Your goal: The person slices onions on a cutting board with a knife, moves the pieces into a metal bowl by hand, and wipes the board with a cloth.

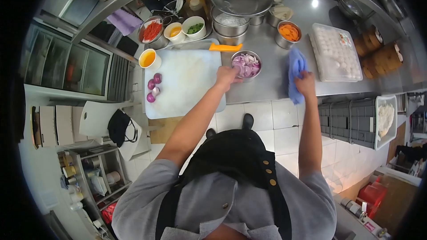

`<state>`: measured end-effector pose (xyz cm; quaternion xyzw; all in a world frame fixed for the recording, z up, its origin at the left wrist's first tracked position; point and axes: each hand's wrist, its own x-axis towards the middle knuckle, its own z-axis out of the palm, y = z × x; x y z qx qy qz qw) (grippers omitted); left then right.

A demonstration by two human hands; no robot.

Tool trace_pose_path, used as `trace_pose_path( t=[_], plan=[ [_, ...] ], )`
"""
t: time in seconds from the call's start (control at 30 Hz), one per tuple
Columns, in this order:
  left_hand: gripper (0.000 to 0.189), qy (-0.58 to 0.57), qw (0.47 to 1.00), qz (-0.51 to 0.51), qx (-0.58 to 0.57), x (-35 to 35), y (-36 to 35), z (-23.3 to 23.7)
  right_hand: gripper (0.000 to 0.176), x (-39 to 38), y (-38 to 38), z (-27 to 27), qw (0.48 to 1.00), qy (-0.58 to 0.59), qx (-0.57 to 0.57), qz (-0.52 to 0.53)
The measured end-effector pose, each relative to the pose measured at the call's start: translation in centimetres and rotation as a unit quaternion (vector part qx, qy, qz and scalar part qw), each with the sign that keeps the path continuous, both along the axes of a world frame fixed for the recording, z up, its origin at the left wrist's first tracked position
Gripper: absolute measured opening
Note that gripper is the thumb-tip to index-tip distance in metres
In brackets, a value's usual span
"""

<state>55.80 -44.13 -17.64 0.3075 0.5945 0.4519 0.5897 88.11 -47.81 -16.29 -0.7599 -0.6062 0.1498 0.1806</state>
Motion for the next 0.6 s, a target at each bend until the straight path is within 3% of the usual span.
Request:
trace_pose_path(
  t=[0.07, 0.17, 0.2, 0.23, 0.27, 0.3, 0.33, 0.37, 0.43, 0.5, 0.57, 0.6],
  plan=[
    [0.024, -0.004, 0.998, -0.039, -0.039, -1.0, -0.4, 0.9, 0.039, -0.9, 1.2, -5.4, 0.982, -0.157, 0.097, 0.028],
    [0.023, 0.022, 0.999, 0.022, -0.026, -4.2, -2.7, 5.5, 0.039, -8.6, -1.8, -7.7, 0.976, -0.167, 0.119, 0.067],
    [0.025, 0.133, 0.989, 0.047, 0.044, -7.0, -2.7, 3.1, 0.038, -11.4, -4.2, -10.6, 0.939, -0.195, 0.252, 0.13],
    [0.027, 0.242, 0.962, 0.069, 0.109, -10.7, -2.9, 0.8, 0.038, -15.4, -7.3, -9.4, 0.963, -0.141, 0.165, 0.161],
    [0.028, 0.306, 0.943, 0.093, 0.093, -13.8, -4.3, 2.7, 0.036, -18.6, -9.5, -6.5, 0.972, -0.035, 0.059, 0.227],
    [0.027, 0.424, 0.881, 0.144, 0.149, -17.2, -5.4, 2.3, 0.033, -21.0, -10.8, -4.9, 0.954, 0.063, 0.007, 0.293],
    [0.025, 0.54, 0.785, 0.174, 0.249, -21.1, -7.0, 1.2, 0.029, -22.4, -11.8, -3.7, 0.92, 0.161, -0.051, 0.354],
    [0.025, 0.562, 0.777, 0.183, 0.217, -23.8, -9.0, 2.0, 0.029, -22.7, -11.8, -2.3, 0.915, 0.163, -0.055, 0.365],
    [0.024, 0.585, 0.764, 0.2, 0.185, -26.9, -11.6, 3.2, 0.025, -23.7, -9.4, 0.7, 0.942, 0.201, 0.004, 0.267],
    [0.023, 0.646, 0.723, 0.206, 0.13, -27.9, -13.6, 3.0, 0.03, -25.7, -5.4, 3.1, 0.93, 0.215, 0.065, 0.292],
    [0.023, 0.61, 0.75, 0.2, 0.158, -26.9, -13.5, 2.9, 0.041, -30.7, -2.0, 0.0, 0.946, 0.068, 0.118, 0.294],
    [0.024, 0.573, 0.775, 0.191, 0.187, -25.7, -13.0, 2.9, 0.046, -33.6, -0.8, -3.7, 0.947, -0.026, 0.038, 0.318]
  ],
)
